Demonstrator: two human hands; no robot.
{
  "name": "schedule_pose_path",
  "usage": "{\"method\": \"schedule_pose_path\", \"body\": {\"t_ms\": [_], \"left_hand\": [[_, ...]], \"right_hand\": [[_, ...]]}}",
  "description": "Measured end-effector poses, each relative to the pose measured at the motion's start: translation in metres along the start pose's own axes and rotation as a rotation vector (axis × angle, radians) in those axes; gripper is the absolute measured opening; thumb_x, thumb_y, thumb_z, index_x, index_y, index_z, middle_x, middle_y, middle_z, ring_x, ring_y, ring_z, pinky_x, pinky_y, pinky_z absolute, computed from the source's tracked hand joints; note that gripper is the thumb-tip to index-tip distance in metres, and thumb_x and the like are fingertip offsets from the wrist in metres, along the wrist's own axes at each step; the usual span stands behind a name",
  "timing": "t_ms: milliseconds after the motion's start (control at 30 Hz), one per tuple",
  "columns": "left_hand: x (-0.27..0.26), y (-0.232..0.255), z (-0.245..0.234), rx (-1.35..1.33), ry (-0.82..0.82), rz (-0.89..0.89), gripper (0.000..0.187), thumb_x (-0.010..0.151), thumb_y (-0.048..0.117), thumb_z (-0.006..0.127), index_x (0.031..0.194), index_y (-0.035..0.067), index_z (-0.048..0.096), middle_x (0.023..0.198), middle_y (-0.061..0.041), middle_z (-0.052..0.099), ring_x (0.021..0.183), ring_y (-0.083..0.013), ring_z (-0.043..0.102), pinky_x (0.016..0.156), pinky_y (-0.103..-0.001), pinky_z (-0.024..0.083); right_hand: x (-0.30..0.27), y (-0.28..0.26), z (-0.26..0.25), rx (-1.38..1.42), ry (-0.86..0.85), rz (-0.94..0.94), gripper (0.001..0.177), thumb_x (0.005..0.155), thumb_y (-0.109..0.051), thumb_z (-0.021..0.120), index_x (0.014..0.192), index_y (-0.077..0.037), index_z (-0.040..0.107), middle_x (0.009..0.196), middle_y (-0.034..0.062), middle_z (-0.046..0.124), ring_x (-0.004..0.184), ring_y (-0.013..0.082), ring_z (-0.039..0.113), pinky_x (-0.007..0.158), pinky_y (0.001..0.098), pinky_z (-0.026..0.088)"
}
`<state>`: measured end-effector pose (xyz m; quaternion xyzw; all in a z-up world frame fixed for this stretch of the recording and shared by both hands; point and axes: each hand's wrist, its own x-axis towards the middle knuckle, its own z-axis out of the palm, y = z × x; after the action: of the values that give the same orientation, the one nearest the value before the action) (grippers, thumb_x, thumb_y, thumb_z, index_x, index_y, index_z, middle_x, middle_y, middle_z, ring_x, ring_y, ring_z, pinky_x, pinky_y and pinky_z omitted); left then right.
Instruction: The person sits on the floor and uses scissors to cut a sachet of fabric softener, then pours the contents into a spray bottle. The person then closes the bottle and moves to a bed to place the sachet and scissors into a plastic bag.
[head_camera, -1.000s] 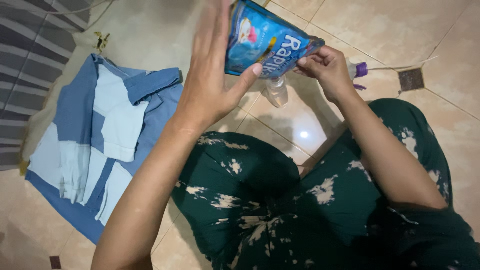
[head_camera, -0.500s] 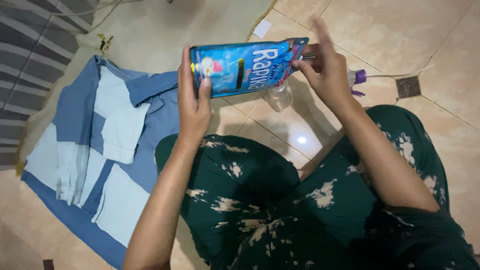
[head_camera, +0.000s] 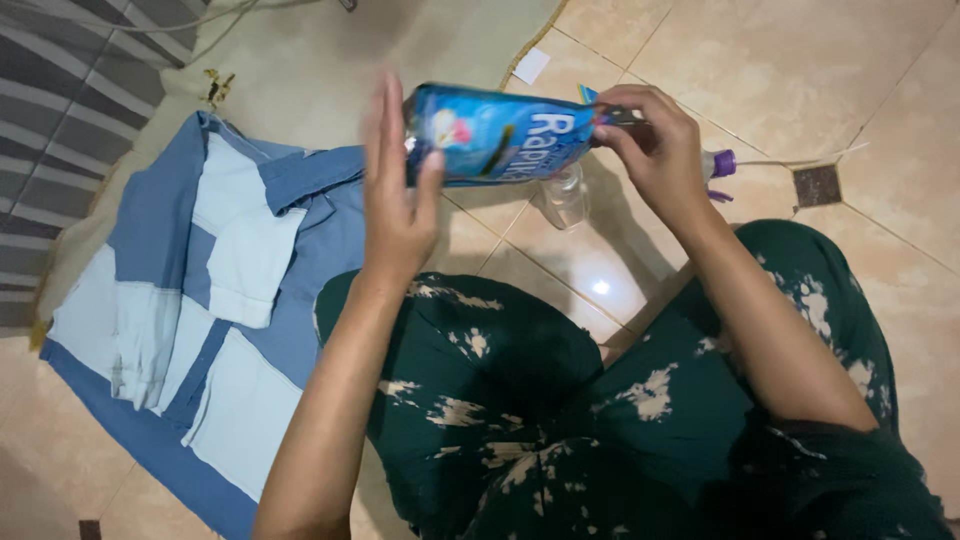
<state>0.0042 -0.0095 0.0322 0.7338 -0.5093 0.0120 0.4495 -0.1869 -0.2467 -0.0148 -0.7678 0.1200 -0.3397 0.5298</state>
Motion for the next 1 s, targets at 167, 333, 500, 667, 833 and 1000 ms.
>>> {"method": "schedule_pose_path", "body": {"t_ms": [167,333,500,667,833,1000], "left_hand": [[0.034,0.029,0.003,0.170,-0.098,0.126,0.061,0.114,0.023,0.058,0.167,0.014,0.028,0.173,-0.017,0.024,0.159,-0.0320,0.035,0.134,-0.042,0.032],[0.042,0.035,0.003,0.042,-0.090,0.139,0.055,0.118,0.020,0.055,0.163,0.009,0.024,0.170,-0.016,0.029,0.155,-0.0293,0.042,0.132,-0.039,0.037],[0.012,-0.010,0.006,-0.348,0.082,-0.093,0.060,0.114,0.022,0.061,0.164,0.004,0.033,0.165,-0.020,0.046,0.147,-0.0269,0.051,0.129,-0.039,0.042],[-0.035,-0.093,0.044,-1.003,0.365,-0.624,0.064,0.105,0.022,0.060,0.159,0.006,0.030,0.153,-0.021,0.050,0.133,-0.0265,0.056,0.110,-0.041,0.050],[-0.059,-0.106,0.093,-1.632,0.448,-0.600,0.057,0.107,0.028,0.054,0.155,0.007,0.034,0.154,-0.014,0.046,0.138,-0.0305,0.052,0.112,-0.055,0.048],[-0.041,-0.091,0.108,-1.820,0.526,-0.507,0.055,0.106,0.031,0.055,0.155,0.013,0.039,0.155,-0.011,0.048,0.140,-0.0316,0.048,0.116,-0.053,0.041]], "right_hand": [[-0.007,0.028,-0.006,0.315,0.074,0.164,0.021,0.105,0.002,0.064,0.125,0.004,0.060,0.117,0.0097,0.067,0.109,0.0201,0.072,0.100,0.0370,0.064],[-0.006,0.033,-0.010,0.322,0.117,0.259,0.018,0.104,0.001,0.066,0.120,0.007,0.065,0.113,0.0095,0.071,0.102,0.0197,0.073,0.097,0.0362,0.065],[0.019,0.003,-0.011,0.132,0.024,0.256,0.021,0.103,-0.006,0.072,0.120,0.005,0.069,0.101,0.0094,0.073,0.088,0.0139,0.068,0.076,0.0274,0.055],[0.085,-0.039,0.006,-0.113,-0.191,0.016,0.025,0.101,-0.012,0.076,0.120,0.002,0.071,0.099,0.0088,0.075,0.088,0.0118,0.073,0.078,0.0257,0.060],[0.141,-0.074,0.040,-0.124,-0.441,0.035,0.039,0.104,-0.019,0.073,0.138,-0.006,0.062,0.102,0.0092,0.076,0.095,0.0125,0.074,0.083,0.0278,0.060],[0.132,-0.072,0.049,0.270,-0.377,0.273,0.069,0.106,-0.031,0.054,0.166,-0.015,0.024,0.141,0.0094,0.065,0.125,0.0178,0.065,0.098,0.0320,0.058]]}}
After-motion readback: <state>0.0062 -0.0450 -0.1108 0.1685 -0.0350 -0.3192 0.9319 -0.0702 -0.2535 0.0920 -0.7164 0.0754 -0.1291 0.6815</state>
